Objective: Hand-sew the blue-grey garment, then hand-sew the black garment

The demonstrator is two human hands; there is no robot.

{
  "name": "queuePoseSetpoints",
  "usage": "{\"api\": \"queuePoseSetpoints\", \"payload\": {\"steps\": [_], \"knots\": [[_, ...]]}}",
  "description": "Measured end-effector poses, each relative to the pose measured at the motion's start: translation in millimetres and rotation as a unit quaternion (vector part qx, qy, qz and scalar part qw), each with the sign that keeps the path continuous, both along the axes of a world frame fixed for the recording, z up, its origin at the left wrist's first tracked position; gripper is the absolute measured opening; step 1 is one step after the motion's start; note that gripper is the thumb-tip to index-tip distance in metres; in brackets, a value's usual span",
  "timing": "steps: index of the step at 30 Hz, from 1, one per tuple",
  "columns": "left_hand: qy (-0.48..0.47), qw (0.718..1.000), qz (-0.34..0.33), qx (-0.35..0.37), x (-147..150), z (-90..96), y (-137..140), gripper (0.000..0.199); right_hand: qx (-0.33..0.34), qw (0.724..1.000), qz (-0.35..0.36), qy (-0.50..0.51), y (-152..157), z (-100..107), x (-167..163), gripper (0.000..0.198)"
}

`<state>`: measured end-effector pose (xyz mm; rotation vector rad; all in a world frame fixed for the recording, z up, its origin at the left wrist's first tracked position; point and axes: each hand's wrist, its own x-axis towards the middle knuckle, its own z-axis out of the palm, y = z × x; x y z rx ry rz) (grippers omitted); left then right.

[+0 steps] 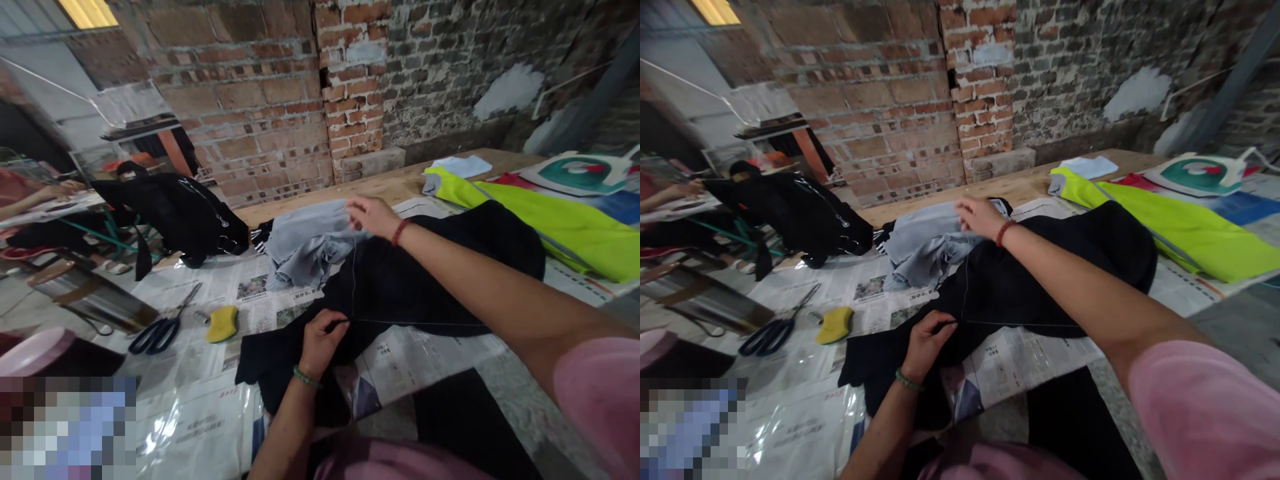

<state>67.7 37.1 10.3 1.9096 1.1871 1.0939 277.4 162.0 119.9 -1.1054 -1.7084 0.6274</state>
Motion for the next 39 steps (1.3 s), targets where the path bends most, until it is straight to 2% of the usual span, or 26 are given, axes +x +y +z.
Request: {"api": "queuePoseSetpoints", "payload": {"steps": [2,4,6,8,11,16,21,27,32,34,36,39], "knots": [[0.001,1.0,-0.004,0.006,-1,0.1,0,0.007,0.043,0.988,0.078,-0.129,-30,-23,-11,0.013],[0.001,1.0,-0.005,0.008,-1,-0.5,0,0.009,0.084,0.956,0.136,-0.245,-62,-49,-17,0.015],[0.001,1.0,-0.004,0.007,-1,-1.1,0,0.011,0.084,0.932,0.155,-0.318,-86,-71,-19,0.022],[0.003,1.0,-0.005,0.006,-1,-1.1,0,0.011,0.074,0.92,0.157,-0.351,-101,-83,-17,0.026],[0.007,1.0,-0.009,0.008,0,-0.2,0,0.009,0.075,0.913,0.148,-0.372,-107,-89,-12,0.026],[0.016,0.999,-0.021,0.018,1,0.2,0,0.01,0.104,0.896,0.126,-0.413,-103,-86,-14,0.024],[0.015,0.999,-0.026,0.026,1,0.1,0,0.01,0.115,0.882,0.138,-0.435,-102,-86,-17,0.023],[0.02,0.999,-0.032,0.025,1,-0.1,0,0.011,0.087,0.9,0.171,-0.391,-101,-86,-17,0.024],[0.028,0.998,-0.048,0.036,0,-1.6,1,0.01,0.041,0.938,0.205,-0.278,-101,-85,-21,0.025],[0.032,0.997,-0.057,0.043,0,-1.5,1,0.009,-0.018,0.96,0.197,-0.2,-100,-84,-25,0.024],[0.031,0.996,-0.065,0.052,1,-1.4,0,0.009,-0.105,0.971,0.181,-0.115,-98,-82,-30,0.023],[0.024,0.995,-0.07,0.06,2,-2.0,-1,0.01,-0.205,0.962,0.178,-0.01,-94,-83,-38,0.025]]}}
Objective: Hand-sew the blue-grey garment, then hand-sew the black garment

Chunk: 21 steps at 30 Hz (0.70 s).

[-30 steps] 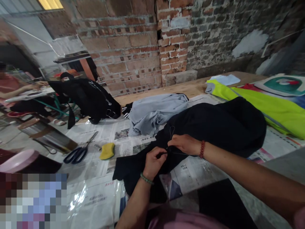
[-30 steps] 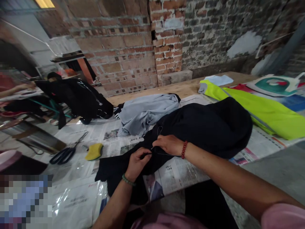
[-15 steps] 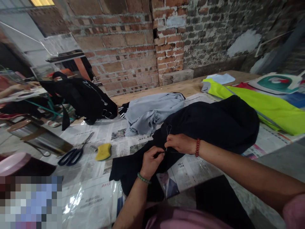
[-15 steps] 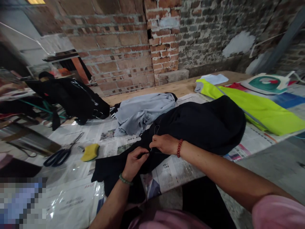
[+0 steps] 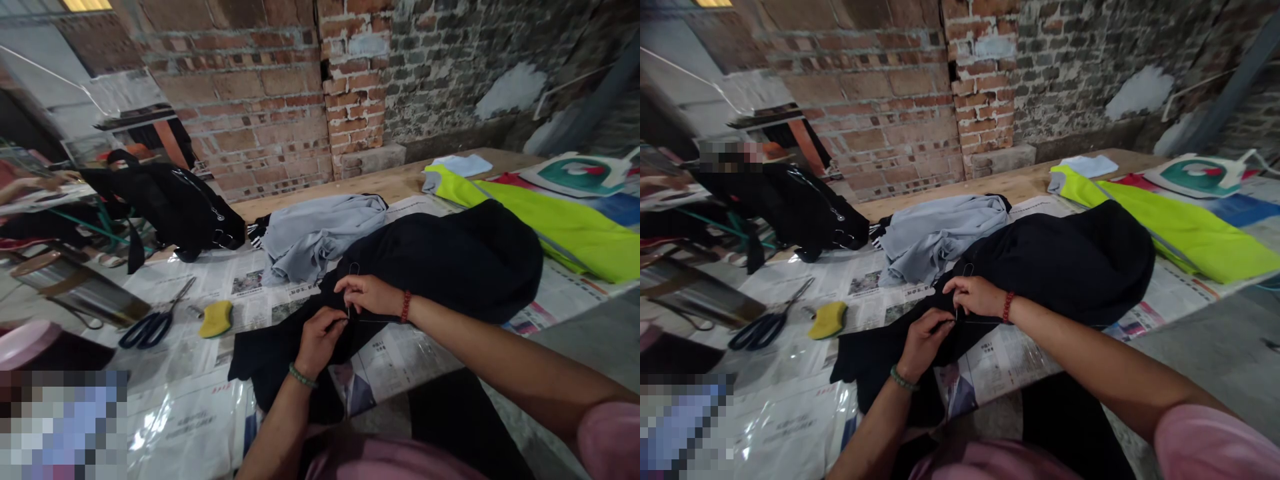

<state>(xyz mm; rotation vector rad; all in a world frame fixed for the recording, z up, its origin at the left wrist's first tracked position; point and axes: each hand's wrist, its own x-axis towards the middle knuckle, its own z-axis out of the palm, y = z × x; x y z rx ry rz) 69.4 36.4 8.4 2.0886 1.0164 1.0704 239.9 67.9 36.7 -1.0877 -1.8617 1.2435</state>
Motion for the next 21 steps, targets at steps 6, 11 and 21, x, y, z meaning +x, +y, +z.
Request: {"api": "queuePoseSetpoints", "payload": {"steps": [6,11,21], "knots": [[-0.027,1.0,0.014,0.003,-1,-1.0,0,0.011,-0.042,0.999,0.035,0.001,-1,-4,-8,0.033],[-0.05,0.996,0.045,-0.061,-2,-0.3,2,0.008,0.158,0.984,-0.025,-0.083,-10,7,2,0.039],[-0.112,0.974,0.05,-0.192,-3,3.2,2,0.012,0.412,0.891,-0.043,-0.184,-60,-16,14,0.025]]}}
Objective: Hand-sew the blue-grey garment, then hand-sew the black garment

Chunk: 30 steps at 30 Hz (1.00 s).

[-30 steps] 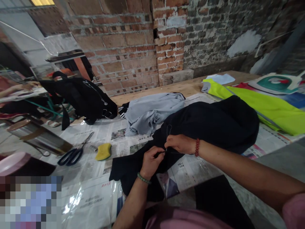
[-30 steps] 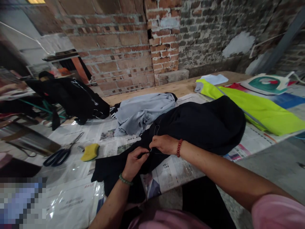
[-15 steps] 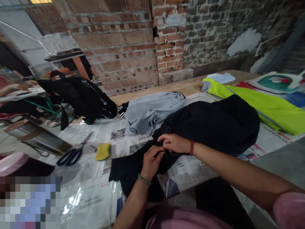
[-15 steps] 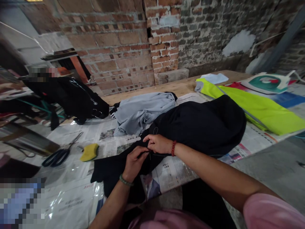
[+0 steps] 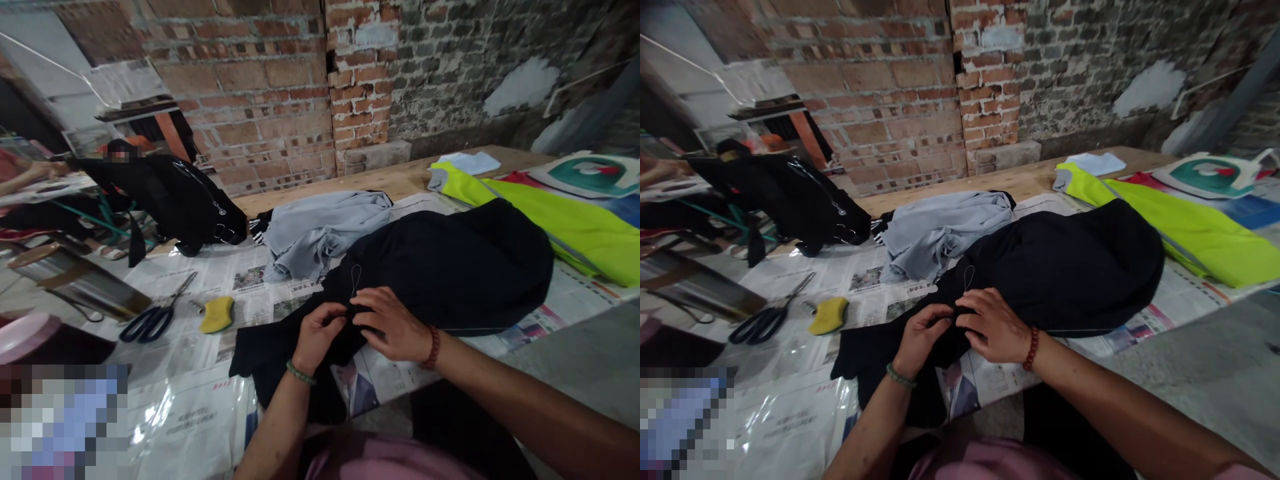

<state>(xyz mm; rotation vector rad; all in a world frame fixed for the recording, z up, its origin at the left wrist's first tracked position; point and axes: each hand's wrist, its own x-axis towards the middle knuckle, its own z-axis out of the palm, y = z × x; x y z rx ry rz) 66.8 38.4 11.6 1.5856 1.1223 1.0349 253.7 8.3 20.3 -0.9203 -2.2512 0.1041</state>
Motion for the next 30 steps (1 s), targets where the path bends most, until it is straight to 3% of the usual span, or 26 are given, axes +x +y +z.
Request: {"api": "queuePoseSetpoints", "payload": {"steps": [3,6,10,15,18,20,22,24,28,30], "knots": [[-0.026,1.0,-0.005,-0.012,1,0.5,0,0.015,0.029,1.0,0.004,-0.006,-4,-9,-1,0.029],[-0.035,0.999,-0.018,-0.023,0,0.9,-1,0.017,0.009,0.999,-0.005,0.04,-1,-12,-2,0.034],[-0.023,0.999,-0.027,-0.032,-1,2.2,-1,0.02,-0.004,0.996,-0.004,0.088,8,-11,-3,0.021],[-0.021,0.998,-0.042,-0.038,-2,3.5,-1,0.023,0.0,0.998,0.001,0.056,13,-4,-7,0.009],[0.018,0.998,-0.052,0.002,-1,5.6,-3,0.026,-0.012,0.998,-0.008,0.067,10,-5,-13,0.014],[0.103,0.991,-0.046,0.072,-1,10.4,-6,0.033,-0.018,0.996,-0.024,0.081,8,-10,-15,0.017],[0.235,0.959,-0.049,0.148,-5,20.8,-9,0.045,-0.02,0.996,-0.044,0.081,7,-15,-15,0.019],[0.377,0.904,-0.065,0.191,-16,37.9,-8,0.05,-0.017,0.995,-0.063,0.078,11,-15,-12,0.02],[0.569,0.805,-0.014,0.165,-45,81.5,-6,0.023,0.017,0.992,-0.089,0.086,28,-3,-6,0.018],[0.584,0.799,0.026,0.141,-52,94.4,-14,0.014,0.029,0.992,-0.075,0.092,33,4,-4,0.016]]}}
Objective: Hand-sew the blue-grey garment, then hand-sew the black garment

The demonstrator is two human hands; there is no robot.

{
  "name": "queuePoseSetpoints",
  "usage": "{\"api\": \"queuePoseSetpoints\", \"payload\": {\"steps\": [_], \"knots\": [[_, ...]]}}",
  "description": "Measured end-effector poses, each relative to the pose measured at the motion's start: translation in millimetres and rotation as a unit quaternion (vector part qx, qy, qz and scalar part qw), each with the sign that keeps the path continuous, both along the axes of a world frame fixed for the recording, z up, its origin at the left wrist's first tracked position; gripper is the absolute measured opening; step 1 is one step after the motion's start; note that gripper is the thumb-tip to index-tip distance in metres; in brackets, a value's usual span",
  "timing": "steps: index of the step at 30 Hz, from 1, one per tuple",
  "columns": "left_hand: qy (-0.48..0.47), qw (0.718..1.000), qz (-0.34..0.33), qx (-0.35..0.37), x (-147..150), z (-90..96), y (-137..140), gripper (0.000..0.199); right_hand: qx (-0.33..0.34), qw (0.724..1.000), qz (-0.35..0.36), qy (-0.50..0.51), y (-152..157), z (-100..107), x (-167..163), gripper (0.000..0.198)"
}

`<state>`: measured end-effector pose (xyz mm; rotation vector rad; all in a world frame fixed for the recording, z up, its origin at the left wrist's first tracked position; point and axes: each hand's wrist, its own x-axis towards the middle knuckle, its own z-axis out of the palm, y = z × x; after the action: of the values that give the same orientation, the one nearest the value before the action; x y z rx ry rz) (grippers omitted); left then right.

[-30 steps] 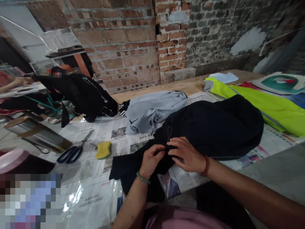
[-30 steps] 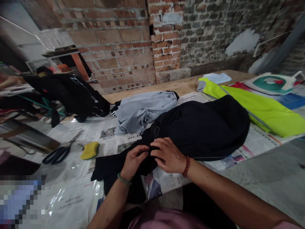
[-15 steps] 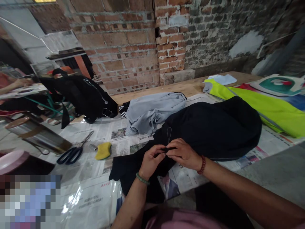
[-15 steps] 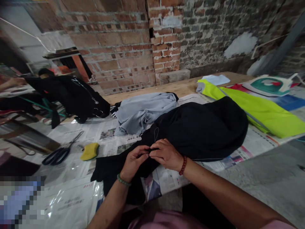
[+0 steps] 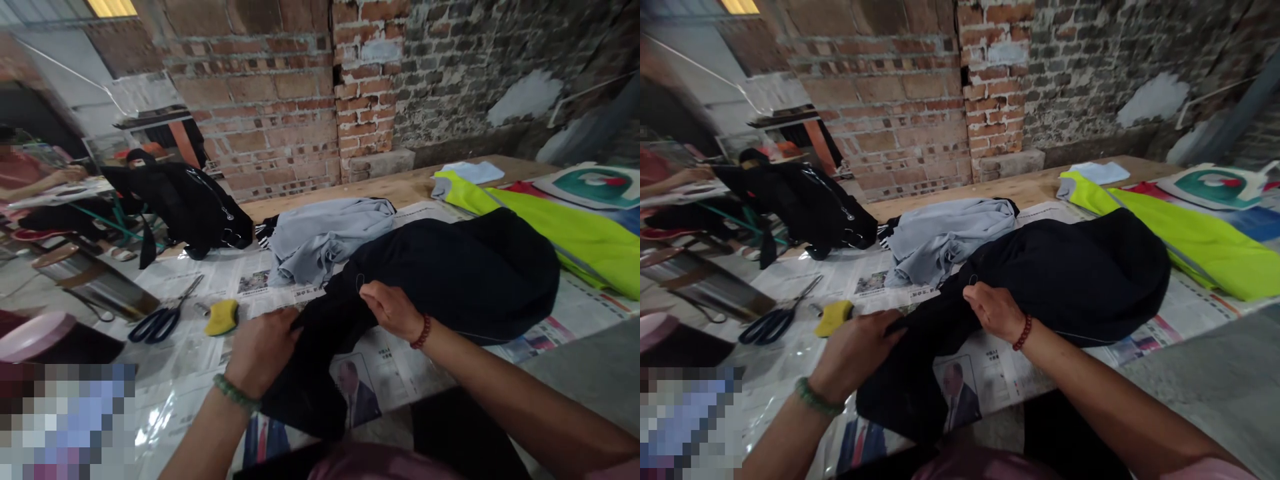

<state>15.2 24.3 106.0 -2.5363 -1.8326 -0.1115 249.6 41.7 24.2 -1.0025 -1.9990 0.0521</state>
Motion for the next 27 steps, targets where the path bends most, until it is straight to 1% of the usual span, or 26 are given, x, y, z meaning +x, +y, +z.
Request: {"api": "queuePoseSetpoints", "payload": {"steps": [1,2,3,4,5,7,8,9,11,13,15,16,18,20,21,22,24,25,26,27], "knots": [[-0.02,1.0,0.008,-0.004,1,0.8,-8,0.015,0.002,1.0,0.009,0.004,0,2,1,0.015],[-0.051,0.999,0.008,-0.01,4,-2.8,-20,0.018,0.0,1.0,0.015,0.008,-2,3,3,0.014],[-0.088,0.996,-0.001,-0.019,9,-10.6,-33,0.02,-0.004,1.0,0.018,0.011,-5,3,5,0.014],[-0.11,0.993,-0.017,-0.028,14,-22.1,-47,0.019,-0.012,1.0,0.023,0.011,-11,1,7,0.013],[-0.117,0.992,-0.018,-0.031,20,-36.0,-60,0.015,-0.022,0.999,0.027,0.005,-17,-3,10,0.013],[-0.09,0.994,-0.037,-0.048,27,-65.7,-81,0.011,-0.043,0.998,0.043,-0.021,-29,-12,16,0.014],[-0.068,0.995,-0.042,-0.053,27,-78.7,-87,0.009,-0.054,0.997,0.05,-0.038,-34,-18,19,0.014],[-0.046,0.997,-0.044,-0.05,24,-89.3,-89,0.008,-0.065,0.995,0.052,-0.054,-38,-24,20,0.014],[0.008,0.999,-0.049,-0.022,13,-100.7,-80,0.019,-0.076,0.993,0.044,-0.075,-39,-35,18,0.015],[0.067,0.996,-0.059,0.022,0,-98.7,-56,0.03,-0.069,0.993,0.024,-0.092,-29,-43,9,0.015],[0.118,0.988,-0.074,0.063,-9,-85.5,-23,0.033,-0.046,0.994,-0.009,-0.104,-9,-42,-3,0.015],[0.141,0.984,-0.079,0.08,-11,-76.2,-6,0.031,-0.034,0.994,-0.028,-0.105,3,-39,-8,0.015],[0.17,0.977,-0.064,0.109,-12,-56.8,23,0.026,-0.012,0.994,-0.065,-0.09,28,-25,-17,0.018],[0.176,0.974,-0.052,0.134,-11,-42.5,40,0.025,0.006,0.994,-0.088,-0.069,45,-10,-18,0.022],[0.175,0.972,-0.059,0.147,-11,-38.9,42,0.024,0.013,0.993,-0.095,-0.063,48,-5,-16,0.023],[0.173,0.968,-0.083,0.159,-13,-38.2,39,0.024,0.024,0.993,-0.094,-0.06,47,-2,-12,0.024],[0.169,0.955,-0.167,0.178,-19,-44.4,22,0.025,0.052,0.994,-0.065,-0.066,31,-5,-4,0.024],[0.166,0.944,-0.225,0.177,-24,-50.3,10,0.025,0.073,0.994,-0.031,-0.074,19,-11,-1,0.023],[0.163,0.937,-0.255,0.176,-28,-57.1,-5,0.03,0.088,0.992,0.012,-0.089,5,-18,3,0.022],[0.159,0.934,-0.271,0.17,-32,-64.1,-20,0.036,0.084,0.989,0.05,-0.107,-9,-25,6,0.02]]}}
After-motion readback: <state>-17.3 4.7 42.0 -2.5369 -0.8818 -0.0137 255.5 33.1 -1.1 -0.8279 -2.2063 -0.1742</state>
